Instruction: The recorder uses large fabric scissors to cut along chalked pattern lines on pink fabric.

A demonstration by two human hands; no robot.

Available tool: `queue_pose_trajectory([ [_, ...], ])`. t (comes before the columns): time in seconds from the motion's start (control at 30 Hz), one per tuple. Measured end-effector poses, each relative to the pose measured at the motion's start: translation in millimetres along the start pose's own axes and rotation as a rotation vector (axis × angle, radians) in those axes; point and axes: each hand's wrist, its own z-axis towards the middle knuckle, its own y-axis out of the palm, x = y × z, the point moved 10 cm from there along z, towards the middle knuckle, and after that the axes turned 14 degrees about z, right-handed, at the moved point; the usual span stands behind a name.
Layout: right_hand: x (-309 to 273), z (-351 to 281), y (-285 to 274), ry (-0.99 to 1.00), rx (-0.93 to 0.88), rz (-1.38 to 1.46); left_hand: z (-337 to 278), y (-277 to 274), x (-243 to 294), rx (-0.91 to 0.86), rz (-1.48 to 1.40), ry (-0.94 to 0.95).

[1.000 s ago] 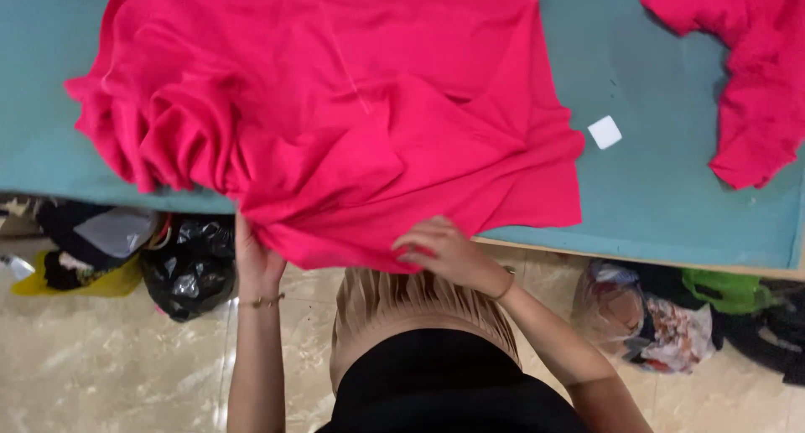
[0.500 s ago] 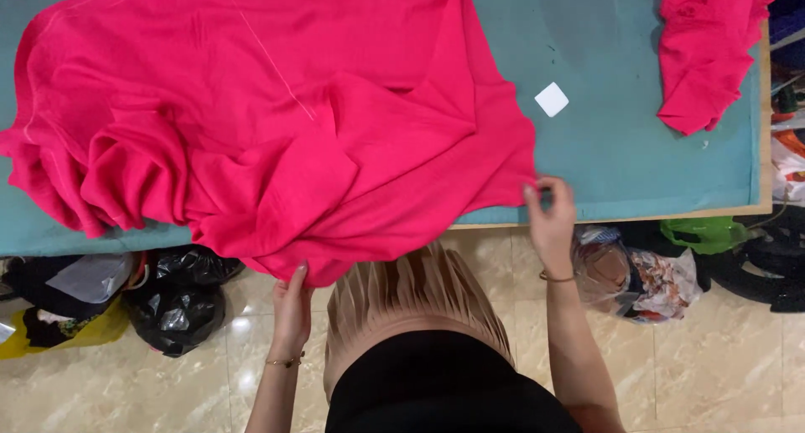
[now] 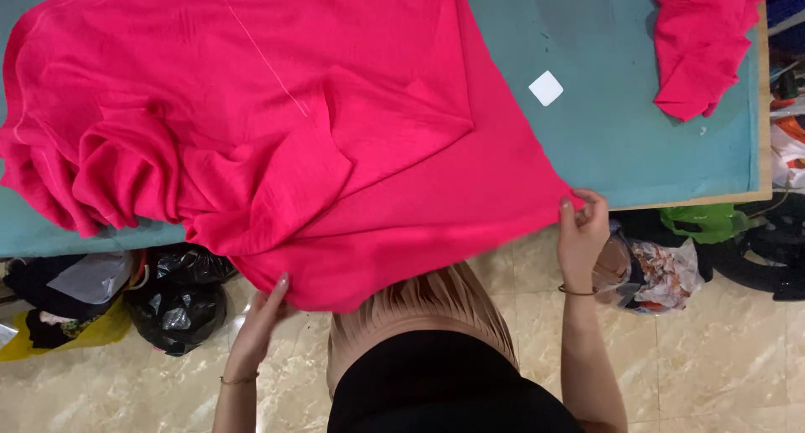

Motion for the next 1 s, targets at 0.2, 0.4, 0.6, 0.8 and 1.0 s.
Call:
queue_pose_trajectory([
  [0.2, -35.8, -0.4, 22.1, -0.197, 0.025, -0.496, -99.4, 72.7, 180.9, 0.893, 1.176, 0.555],
  [0.4, -57.8, -7.2, 43.0, -0.428, -0.03, -0.723, -106.3, 151.3, 238.8, 0.973, 1.553, 1.161],
  [0.6, -83.8, -15.2, 96.9, -0.566, -0.049, -0.775, -93.8, 134.3, 244.5, 0.879, 1.576, 1.214],
  [0.8, -6.7, -45.6, 204.1, 0.162, -0.452, 0.287, -148.3, 137.7, 224.0, 0.632, 1.29, 1.648],
  [1.0, 14.3, -142.3, 292.0, 1.045, -0.551, 0.707, -170.6, 181.3, 231.7, 0.309, 1.336, 1.845],
])
